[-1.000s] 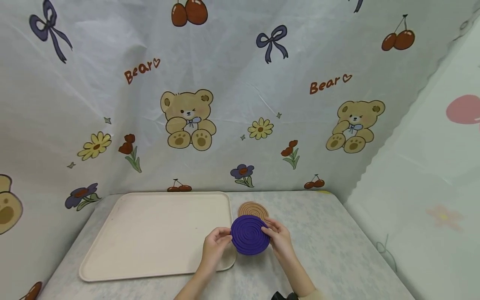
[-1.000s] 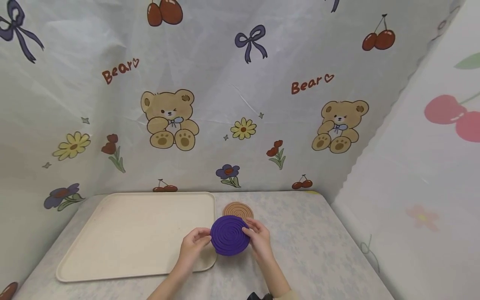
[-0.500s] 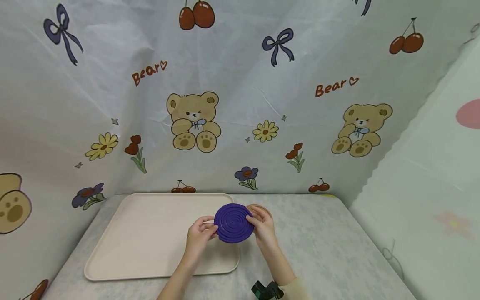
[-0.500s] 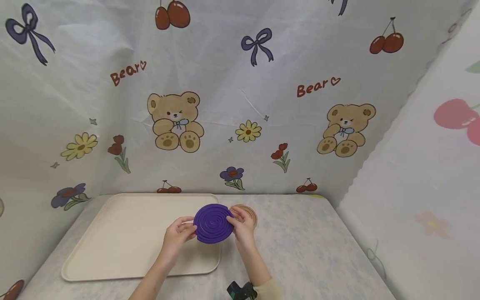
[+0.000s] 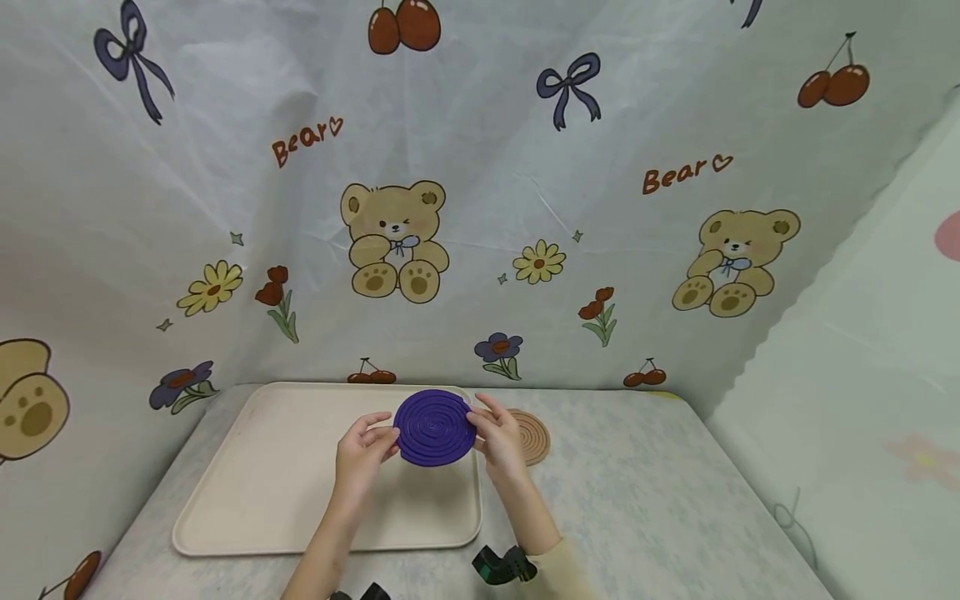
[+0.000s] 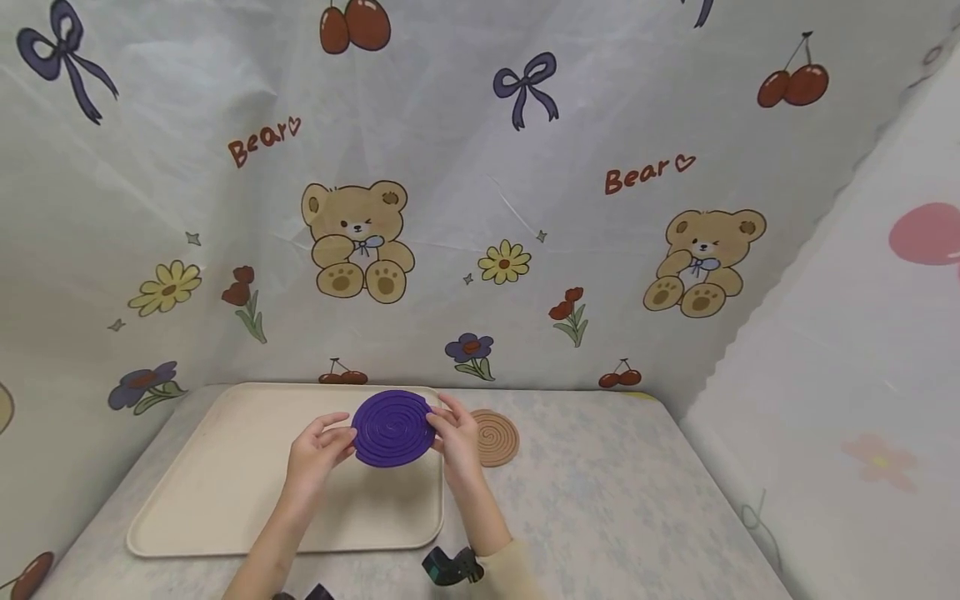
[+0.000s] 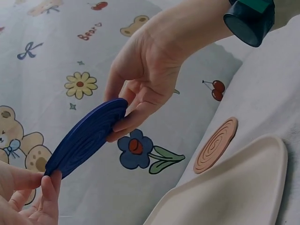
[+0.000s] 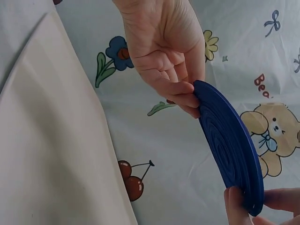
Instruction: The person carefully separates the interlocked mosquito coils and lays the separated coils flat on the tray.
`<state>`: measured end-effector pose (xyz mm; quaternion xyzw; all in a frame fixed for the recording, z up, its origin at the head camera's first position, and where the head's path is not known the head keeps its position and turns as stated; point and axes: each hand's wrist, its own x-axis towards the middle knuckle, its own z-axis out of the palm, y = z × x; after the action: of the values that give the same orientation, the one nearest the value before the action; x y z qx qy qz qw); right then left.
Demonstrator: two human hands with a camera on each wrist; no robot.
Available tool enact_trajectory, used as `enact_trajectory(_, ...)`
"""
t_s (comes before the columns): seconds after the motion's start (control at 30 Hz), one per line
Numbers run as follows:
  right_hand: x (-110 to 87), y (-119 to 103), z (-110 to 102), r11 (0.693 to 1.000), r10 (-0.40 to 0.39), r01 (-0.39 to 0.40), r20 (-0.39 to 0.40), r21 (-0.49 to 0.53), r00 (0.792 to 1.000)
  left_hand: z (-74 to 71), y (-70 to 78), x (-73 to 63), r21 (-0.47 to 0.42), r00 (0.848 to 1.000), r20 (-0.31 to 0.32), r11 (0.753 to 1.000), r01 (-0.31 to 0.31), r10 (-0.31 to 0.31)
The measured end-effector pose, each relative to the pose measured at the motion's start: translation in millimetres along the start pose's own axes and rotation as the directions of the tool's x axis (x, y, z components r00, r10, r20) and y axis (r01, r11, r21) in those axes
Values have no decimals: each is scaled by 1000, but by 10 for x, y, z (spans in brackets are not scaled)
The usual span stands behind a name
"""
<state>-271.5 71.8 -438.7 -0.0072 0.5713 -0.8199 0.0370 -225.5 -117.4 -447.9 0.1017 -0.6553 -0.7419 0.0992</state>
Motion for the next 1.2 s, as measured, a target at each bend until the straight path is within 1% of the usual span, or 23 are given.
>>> enact_trajectory(0.13,6,0,74,997,-34,37,43,-73,999,-98,60,26,-6,1000,-28,1000,-1,1)
enact_trajectory(0.3,6,-6,152,993,-69,77,81,-93,994,-215,131,49,-15,999,-47,1000,-1,0)
enact_trajectory(0.47,-5,4,196,993,-63,70,67,-97,996,-281,170,71,7,998,-57,1000,-5,6)
enact_trajectory(0.63,-26,10,202,987,-73,78,40,-138,997,-272,178,91,39,998,-59,999,-21,24)
enact_trajectory(0.73,-30,15,189,982,-88,90,24,-166,996,-259,170,93,35,998,-55,999,-22,23)
enact_trajectory(0.9,-24,32,169,977,-104,102,2,-189,995,-249,149,86,20,997,-73,1000,-15,17)
enact_trajectory(1.1,-10,52,168,977,-129,122,-30,-177,991,-221,126,88,-19,994,-102,999,-37,35)
enact_trajectory(1.2,4,57,172,980,-132,126,-31,-156,991,-204,110,95,-22,992,-123,999,-43,40)
